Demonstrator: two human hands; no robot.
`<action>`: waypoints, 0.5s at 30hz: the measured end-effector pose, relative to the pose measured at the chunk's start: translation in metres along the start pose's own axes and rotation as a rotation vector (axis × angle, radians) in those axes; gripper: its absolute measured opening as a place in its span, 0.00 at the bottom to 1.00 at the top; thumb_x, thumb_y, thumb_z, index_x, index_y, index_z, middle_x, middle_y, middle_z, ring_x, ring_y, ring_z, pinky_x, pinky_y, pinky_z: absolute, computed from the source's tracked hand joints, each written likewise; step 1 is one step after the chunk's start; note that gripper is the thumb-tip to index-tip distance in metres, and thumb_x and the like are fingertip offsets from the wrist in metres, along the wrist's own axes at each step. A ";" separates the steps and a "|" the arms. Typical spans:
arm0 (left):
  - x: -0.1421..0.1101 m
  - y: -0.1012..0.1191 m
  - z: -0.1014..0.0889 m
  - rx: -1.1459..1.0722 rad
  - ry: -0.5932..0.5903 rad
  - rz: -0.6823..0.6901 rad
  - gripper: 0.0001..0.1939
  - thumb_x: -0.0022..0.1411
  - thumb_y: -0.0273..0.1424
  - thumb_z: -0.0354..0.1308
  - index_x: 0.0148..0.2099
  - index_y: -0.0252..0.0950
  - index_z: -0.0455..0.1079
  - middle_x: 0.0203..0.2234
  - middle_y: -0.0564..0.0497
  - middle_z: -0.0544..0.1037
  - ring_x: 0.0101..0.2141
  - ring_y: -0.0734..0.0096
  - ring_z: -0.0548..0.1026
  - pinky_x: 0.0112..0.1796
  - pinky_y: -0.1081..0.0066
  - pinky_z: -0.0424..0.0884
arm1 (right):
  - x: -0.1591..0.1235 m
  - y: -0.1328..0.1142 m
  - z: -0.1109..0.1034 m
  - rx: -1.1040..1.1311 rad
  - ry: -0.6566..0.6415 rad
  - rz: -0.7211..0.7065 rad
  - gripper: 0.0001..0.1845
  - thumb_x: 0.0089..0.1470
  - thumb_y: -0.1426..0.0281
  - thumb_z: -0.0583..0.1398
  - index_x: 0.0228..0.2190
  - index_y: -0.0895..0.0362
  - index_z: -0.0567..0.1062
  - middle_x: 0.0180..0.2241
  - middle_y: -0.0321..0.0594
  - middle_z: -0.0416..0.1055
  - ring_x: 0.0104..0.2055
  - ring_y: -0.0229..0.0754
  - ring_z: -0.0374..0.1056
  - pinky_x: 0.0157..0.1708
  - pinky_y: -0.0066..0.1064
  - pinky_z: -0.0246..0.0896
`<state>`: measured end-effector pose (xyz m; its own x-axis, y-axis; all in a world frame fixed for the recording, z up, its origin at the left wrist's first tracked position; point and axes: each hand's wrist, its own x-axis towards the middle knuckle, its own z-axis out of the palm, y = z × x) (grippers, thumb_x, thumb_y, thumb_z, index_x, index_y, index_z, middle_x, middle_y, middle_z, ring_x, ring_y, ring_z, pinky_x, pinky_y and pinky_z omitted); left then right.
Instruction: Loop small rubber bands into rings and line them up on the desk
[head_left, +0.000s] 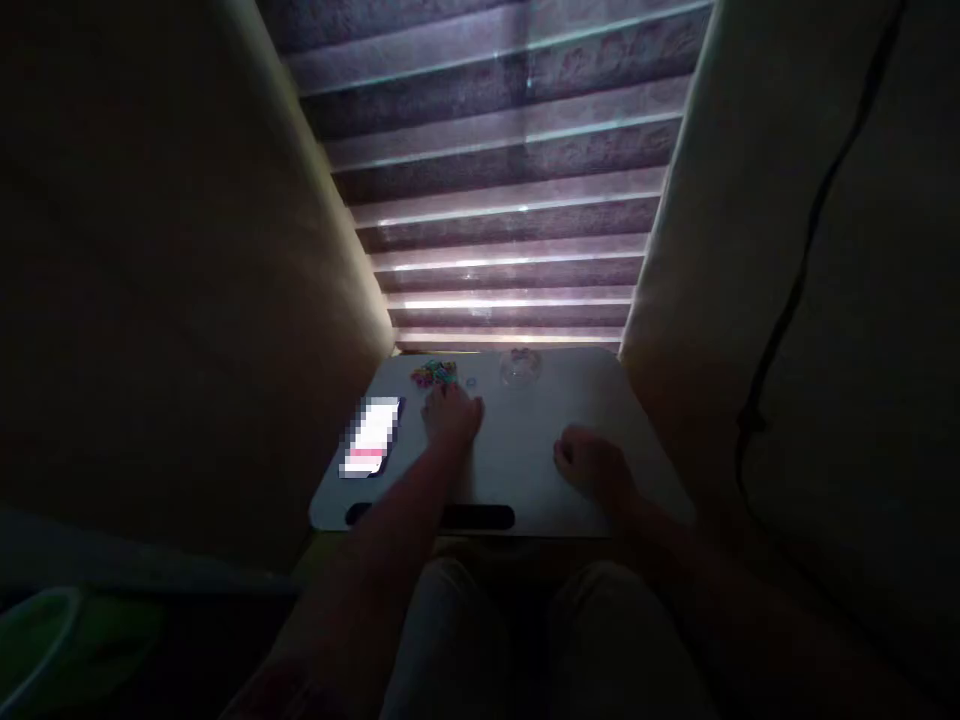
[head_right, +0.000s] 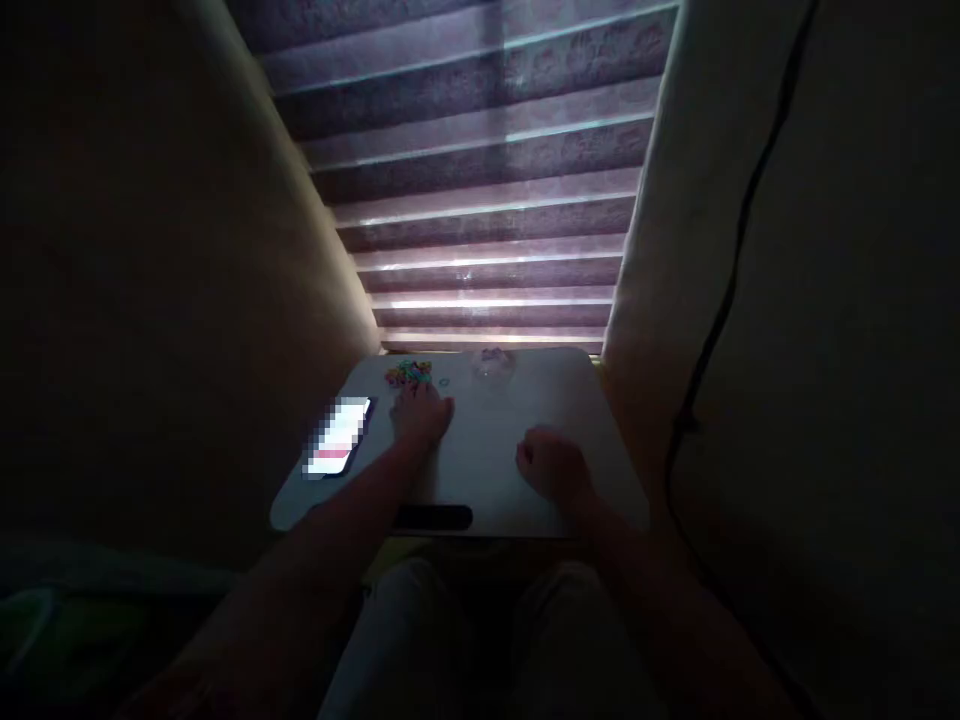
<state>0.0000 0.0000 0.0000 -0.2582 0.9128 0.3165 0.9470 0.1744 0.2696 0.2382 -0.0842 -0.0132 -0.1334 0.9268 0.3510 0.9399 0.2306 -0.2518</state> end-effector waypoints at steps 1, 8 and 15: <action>0.000 0.000 -0.001 -0.011 -0.011 -0.007 0.31 0.59 0.46 0.51 0.58 0.32 0.63 0.59 0.34 0.63 0.57 0.46 0.61 0.54 0.50 0.60 | 0.000 0.000 -0.001 0.006 0.000 -0.006 0.12 0.56 0.64 0.54 0.24 0.56 0.67 0.23 0.35 0.64 0.23 0.34 0.52 0.25 0.31 0.37; -0.004 -0.006 -0.002 -0.052 -0.011 0.012 0.30 0.59 0.44 0.51 0.58 0.31 0.63 0.58 0.34 0.64 0.55 0.48 0.63 0.54 0.53 0.60 | -0.001 0.002 0.002 0.034 0.017 -0.020 0.12 0.56 0.65 0.54 0.23 0.56 0.68 0.23 0.36 0.64 0.23 0.34 0.53 0.25 0.31 0.38; -0.007 -0.009 0.000 -0.064 0.021 0.063 0.26 0.58 0.41 0.52 0.54 0.30 0.67 0.56 0.34 0.66 0.53 0.48 0.65 0.53 0.54 0.61 | 0.000 0.003 0.004 0.044 0.029 -0.030 0.12 0.55 0.66 0.54 0.23 0.56 0.66 0.22 0.35 0.63 0.22 0.34 0.52 0.25 0.31 0.38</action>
<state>-0.0066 -0.0081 -0.0050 -0.2034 0.9132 0.3532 0.9475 0.0927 0.3059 0.2397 -0.0823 -0.0179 -0.1518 0.9103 0.3851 0.9206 0.2721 -0.2802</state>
